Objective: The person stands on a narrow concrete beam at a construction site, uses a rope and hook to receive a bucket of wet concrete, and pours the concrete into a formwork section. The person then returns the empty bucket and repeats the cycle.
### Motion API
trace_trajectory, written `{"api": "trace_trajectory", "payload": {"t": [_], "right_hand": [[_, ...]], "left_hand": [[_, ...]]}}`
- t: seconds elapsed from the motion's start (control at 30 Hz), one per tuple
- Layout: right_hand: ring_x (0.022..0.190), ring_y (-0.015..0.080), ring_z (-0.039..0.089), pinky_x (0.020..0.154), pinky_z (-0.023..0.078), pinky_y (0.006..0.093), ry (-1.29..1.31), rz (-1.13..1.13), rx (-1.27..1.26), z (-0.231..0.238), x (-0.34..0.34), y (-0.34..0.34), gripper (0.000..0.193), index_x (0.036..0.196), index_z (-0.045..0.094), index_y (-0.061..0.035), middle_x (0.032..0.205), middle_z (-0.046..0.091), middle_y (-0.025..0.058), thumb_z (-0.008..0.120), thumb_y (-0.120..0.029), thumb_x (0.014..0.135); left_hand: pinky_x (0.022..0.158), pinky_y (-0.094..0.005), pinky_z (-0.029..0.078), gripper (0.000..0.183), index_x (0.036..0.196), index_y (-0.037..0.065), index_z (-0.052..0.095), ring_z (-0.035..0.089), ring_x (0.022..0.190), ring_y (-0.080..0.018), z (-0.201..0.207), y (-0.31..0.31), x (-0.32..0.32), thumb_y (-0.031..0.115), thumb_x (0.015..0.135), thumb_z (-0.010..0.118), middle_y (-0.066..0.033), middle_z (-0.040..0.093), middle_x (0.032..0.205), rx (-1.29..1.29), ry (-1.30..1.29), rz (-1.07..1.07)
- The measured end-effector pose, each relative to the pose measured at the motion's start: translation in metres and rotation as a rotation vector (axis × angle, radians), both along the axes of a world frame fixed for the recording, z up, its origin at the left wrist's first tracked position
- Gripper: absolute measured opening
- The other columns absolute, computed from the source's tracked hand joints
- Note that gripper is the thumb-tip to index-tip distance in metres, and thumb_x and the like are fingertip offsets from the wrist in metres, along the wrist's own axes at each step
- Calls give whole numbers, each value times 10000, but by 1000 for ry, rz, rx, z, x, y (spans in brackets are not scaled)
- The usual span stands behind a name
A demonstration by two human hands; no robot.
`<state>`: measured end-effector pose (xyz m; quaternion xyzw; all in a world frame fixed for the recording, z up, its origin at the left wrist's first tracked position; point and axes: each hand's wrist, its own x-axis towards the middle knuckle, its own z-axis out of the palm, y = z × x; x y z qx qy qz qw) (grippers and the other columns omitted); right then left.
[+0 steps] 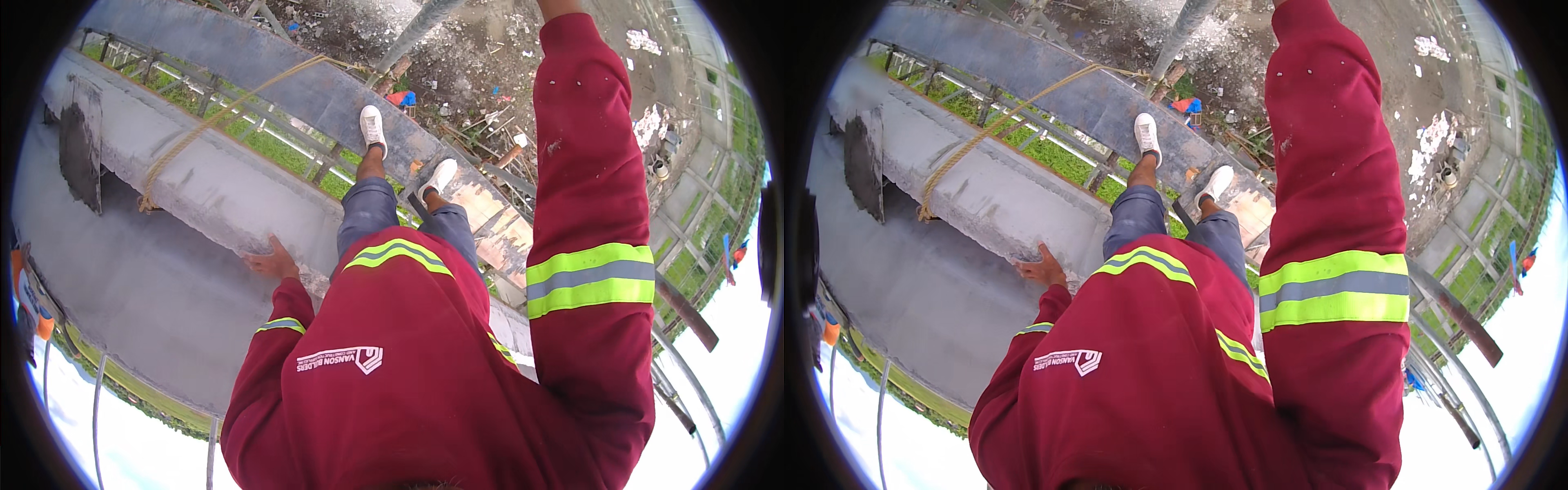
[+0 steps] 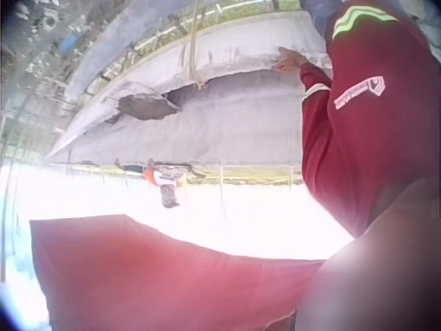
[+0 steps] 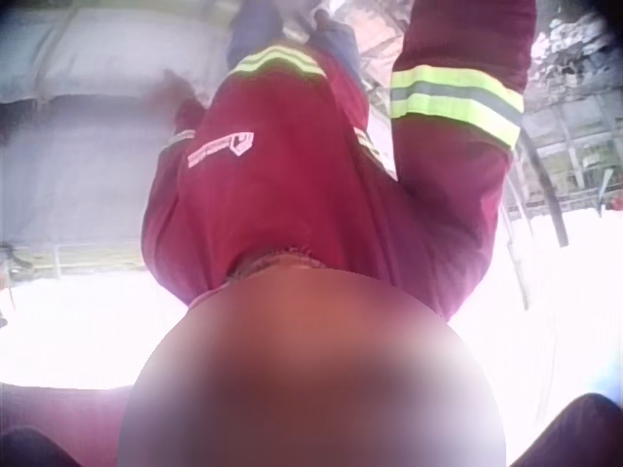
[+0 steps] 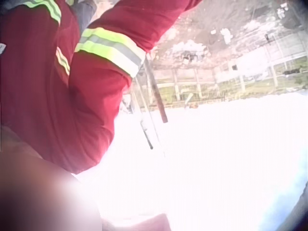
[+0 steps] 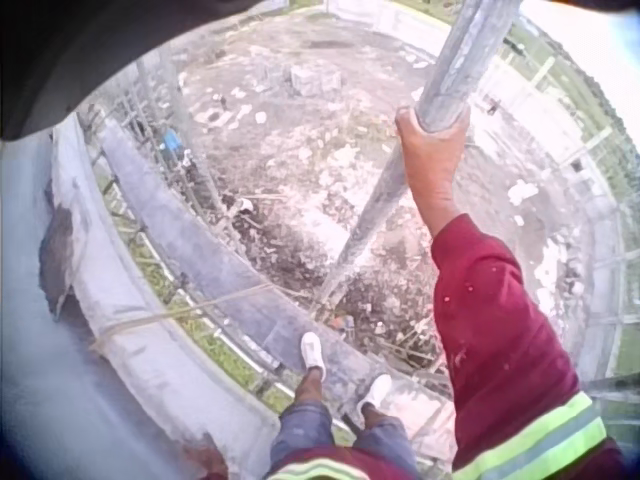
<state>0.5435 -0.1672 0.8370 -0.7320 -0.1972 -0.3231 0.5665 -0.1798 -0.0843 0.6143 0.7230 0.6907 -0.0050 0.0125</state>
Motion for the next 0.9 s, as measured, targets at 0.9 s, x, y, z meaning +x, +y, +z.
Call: {"api": "trace_trajectory", "payload": {"t": [0.9], "right_hand": [[791, 184, 645, 750, 540, 343, 384, 91, -6, -4, 8, -22, 554, 1268, 392, 82, 911, 676, 151, 724, -63, 849]], "left_hand": [[1108, -527, 278, 707, 1423, 66, 385, 349, 1337, -408, 38, 132, 38, 392, 869, 680, -235, 386, 1440, 142, -284, 62]]}}
